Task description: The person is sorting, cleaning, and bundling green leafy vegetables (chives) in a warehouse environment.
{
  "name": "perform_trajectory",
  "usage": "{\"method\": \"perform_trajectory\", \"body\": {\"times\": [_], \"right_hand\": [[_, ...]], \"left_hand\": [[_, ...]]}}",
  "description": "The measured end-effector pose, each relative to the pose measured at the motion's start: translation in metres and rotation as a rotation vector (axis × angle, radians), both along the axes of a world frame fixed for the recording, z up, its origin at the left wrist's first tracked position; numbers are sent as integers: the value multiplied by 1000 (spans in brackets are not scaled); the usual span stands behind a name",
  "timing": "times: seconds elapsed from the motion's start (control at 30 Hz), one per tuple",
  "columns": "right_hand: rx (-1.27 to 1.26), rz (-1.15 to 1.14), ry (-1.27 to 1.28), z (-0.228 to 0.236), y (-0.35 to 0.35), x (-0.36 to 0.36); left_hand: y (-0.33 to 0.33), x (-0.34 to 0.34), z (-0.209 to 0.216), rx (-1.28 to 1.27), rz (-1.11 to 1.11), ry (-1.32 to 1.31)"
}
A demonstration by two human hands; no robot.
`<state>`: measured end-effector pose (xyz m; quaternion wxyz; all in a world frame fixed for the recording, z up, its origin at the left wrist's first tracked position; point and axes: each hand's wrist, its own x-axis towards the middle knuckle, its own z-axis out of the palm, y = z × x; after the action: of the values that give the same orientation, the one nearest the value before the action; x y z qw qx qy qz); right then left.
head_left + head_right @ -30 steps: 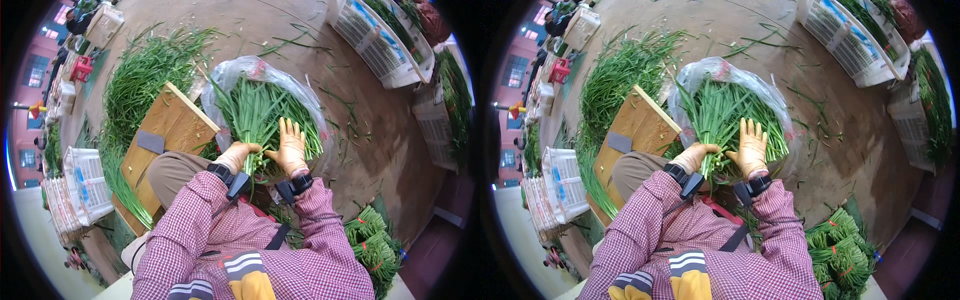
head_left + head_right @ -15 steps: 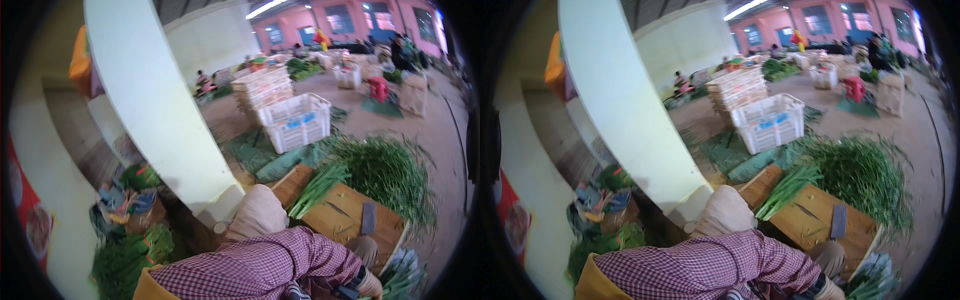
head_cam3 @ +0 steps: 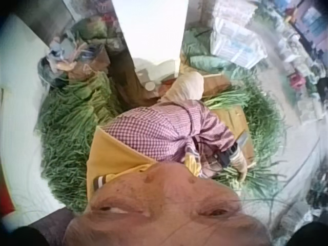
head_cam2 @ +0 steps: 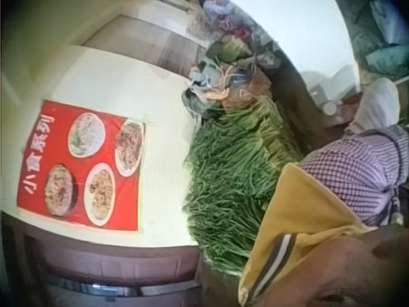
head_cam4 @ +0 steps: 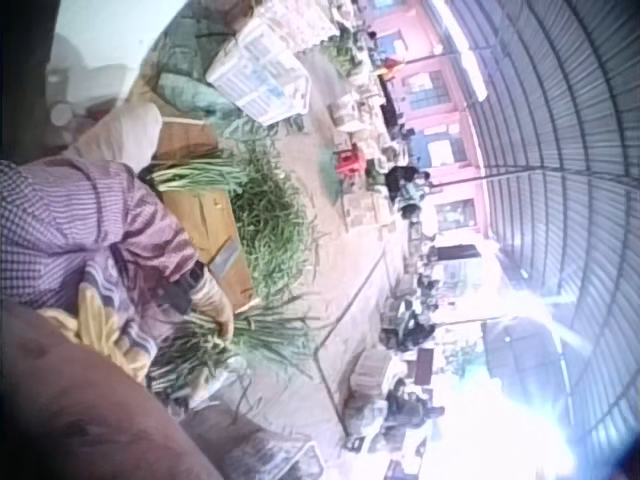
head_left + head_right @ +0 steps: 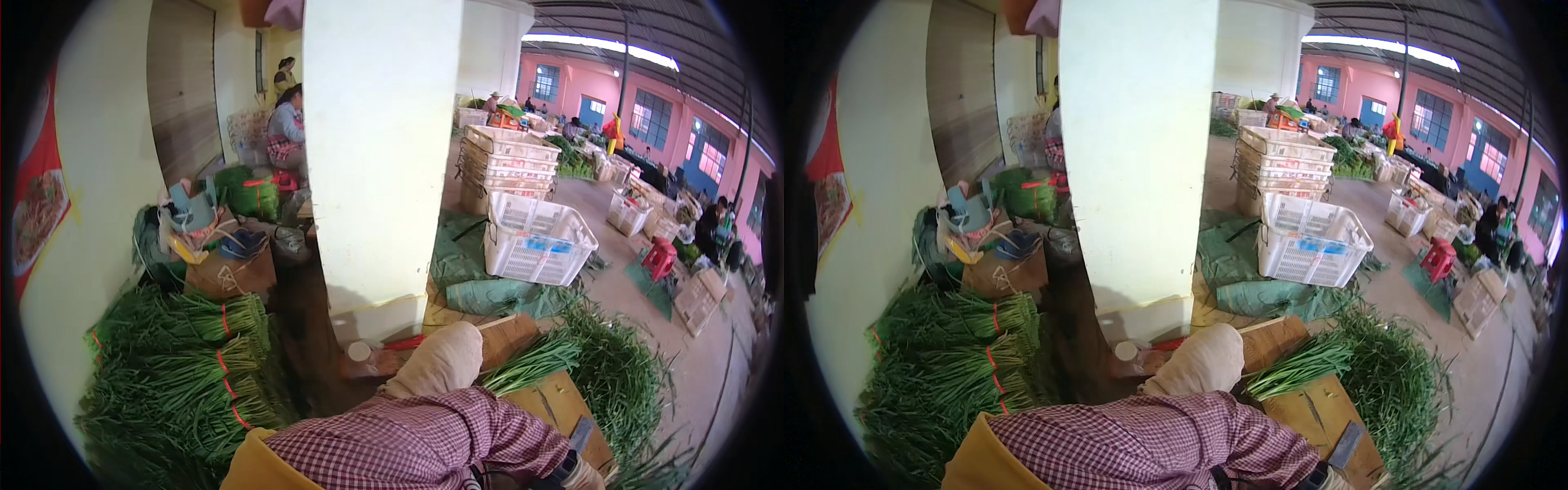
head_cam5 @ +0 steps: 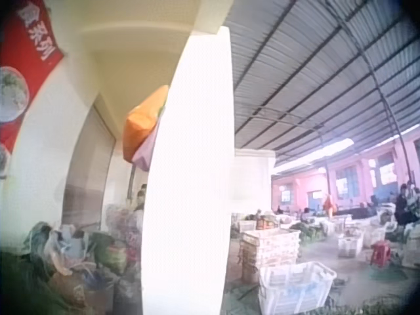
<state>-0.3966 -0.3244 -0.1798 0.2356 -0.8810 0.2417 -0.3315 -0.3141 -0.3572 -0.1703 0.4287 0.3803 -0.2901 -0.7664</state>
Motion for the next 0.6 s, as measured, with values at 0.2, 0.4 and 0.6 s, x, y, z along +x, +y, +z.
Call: {"method": "perform_trajectory", "body": {"times": [0.2,0.4,0.6], "right_hand": [[43,415,-109,82,63,85],[98,709,-140,136,123,143],[156,848,-146,165,160,171]], "left_hand": [[47,43,31,-107,117,-74],[118,99,56,-277,312,-677],[186,139,66,-249,378,-1173]]}}
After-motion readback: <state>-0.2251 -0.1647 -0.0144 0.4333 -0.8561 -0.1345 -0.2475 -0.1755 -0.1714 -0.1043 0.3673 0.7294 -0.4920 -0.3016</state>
